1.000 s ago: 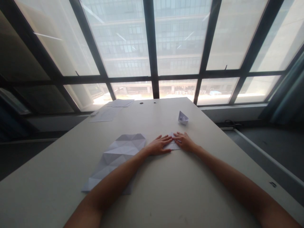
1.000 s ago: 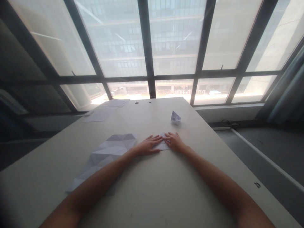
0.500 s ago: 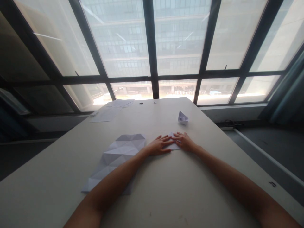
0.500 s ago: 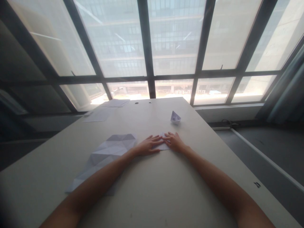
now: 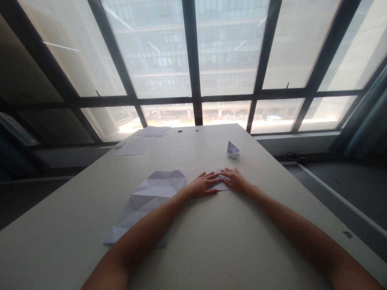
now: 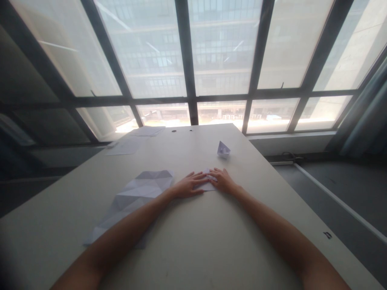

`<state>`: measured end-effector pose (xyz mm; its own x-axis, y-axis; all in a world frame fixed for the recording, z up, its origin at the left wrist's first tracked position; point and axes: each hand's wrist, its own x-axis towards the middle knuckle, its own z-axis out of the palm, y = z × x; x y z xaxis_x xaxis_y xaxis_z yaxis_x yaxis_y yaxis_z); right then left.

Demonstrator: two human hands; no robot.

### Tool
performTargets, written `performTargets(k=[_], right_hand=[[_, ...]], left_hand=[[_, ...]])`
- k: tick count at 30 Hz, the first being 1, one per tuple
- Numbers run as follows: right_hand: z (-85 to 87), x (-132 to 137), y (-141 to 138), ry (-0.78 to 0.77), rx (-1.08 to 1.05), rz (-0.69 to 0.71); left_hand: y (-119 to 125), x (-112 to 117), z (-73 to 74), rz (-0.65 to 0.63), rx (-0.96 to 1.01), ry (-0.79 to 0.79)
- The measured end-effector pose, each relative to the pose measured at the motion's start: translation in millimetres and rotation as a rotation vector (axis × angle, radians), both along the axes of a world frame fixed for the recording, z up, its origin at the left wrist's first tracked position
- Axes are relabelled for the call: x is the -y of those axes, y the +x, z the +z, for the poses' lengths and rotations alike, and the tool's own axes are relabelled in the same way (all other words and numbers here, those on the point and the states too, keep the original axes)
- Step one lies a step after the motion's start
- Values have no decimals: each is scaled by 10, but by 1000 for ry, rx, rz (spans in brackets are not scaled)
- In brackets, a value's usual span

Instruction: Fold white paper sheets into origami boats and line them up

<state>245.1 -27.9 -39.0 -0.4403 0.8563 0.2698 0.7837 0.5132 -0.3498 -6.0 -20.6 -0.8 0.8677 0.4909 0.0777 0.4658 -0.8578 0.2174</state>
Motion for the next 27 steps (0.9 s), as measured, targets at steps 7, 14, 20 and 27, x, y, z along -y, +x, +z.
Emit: performTargets(k=[7,14,20,27], right_hand=[[-17,-16,22,24,5,23],[-4,-3,27,25,-1,27],[-18,-8,37,33,3,33],[4,9,29,17,-4,36]], left_hand=[[-1,-7,-21,7,19,-6],[5,5,-9,7,39,-10],[-1,-2,-26,-13,63,8],[-5,-2,-35,-41,97,-3]])
